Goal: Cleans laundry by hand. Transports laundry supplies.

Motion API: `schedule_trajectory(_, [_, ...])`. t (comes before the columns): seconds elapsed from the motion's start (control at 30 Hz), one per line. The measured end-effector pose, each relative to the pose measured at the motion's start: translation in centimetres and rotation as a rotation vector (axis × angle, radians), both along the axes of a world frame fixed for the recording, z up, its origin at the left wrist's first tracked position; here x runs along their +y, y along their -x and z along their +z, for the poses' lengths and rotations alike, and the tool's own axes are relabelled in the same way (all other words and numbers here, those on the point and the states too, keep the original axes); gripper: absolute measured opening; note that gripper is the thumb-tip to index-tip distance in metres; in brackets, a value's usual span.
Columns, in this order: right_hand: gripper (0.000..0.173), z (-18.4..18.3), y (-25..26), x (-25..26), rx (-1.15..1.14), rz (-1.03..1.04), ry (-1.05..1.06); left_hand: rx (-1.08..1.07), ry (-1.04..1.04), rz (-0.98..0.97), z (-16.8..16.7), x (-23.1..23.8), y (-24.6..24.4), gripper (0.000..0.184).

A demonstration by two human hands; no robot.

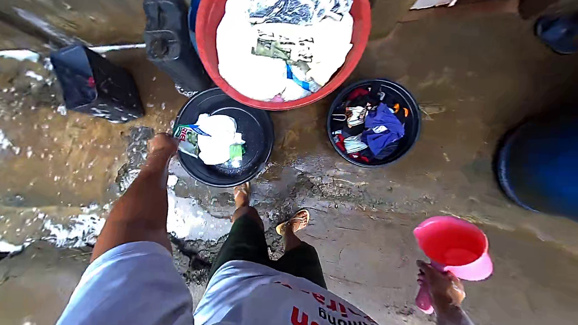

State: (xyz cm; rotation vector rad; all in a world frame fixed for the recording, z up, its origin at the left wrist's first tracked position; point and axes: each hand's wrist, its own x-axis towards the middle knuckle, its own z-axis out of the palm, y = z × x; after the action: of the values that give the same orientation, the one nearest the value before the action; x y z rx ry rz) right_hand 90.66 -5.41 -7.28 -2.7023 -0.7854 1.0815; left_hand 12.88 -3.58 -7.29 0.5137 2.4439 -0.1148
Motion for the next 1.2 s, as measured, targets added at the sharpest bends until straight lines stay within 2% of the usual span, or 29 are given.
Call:
schedule_trajectory(0.07, [0.037,-0.3,1.2,1.7,0.012,0.031,0.001,-0.02,-0.089,0.101,-0.8,-0.3,0.0,0.04])
schedule_trajectory(0.23, [0.035,0.2,7.9,4.2,0.063,0.12,-0.004,0.019,-0.205,0.16,-3.0,-0.3,1.5,0.041])
schedule_trajectory(0.37, [0.036,0.8,12.9,4.9,0.073,0.145,0.047,-0.064,-0.083,0.038,-5.4,0.3,2.7,0.029])
schedule_trajectory(0.6, [0.038,0.9,17.5,5.7,-0.019,0.128,0.12,-0.037,-0.117,0.097,-8.9,2.8,7.8,0.031])
schedule_trajectory(0.7, [0.038,0.0,18.5,6.0,-0.069,0.148,0.163,0.018,-0.235,0.194,-10.7,4.3,9.5,0.035])
schedule_trajectory(0.77, [0.038,-1.1,19.2,6.1,-0.107,0.155,0.182,0.036,-0.277,0.277,-13.7,4.1,9.4,0.036])
schedule_trajectory(0.9, [0.038,-4.7,20.0,6.2,-0.158,0.183,0.263,-0.132,-0.086,0.335,-24.9,-0.2,5.8,0.034])
schedule_trajectory(0.97, [0.041,-6.3,20.4,6.6,-0.191,0.199,0.313,-0.138,-0.076,0.346,-29.1,-1.3,5.5,0.037])
schedule_trajectory(1.13, [0.041,-9.3,20.6,7.1,-0.233,0.244,0.379,-0.024,-0.22,0.282,-32.3,-1.0,7.0,0.034])
schedule_trajectory(1.2, [0.04,-10.6,20.8,7.2,-0.247,0.244,0.386,-0.086,-0.052,0.256,-34.2,-2.4,4.6,0.034])
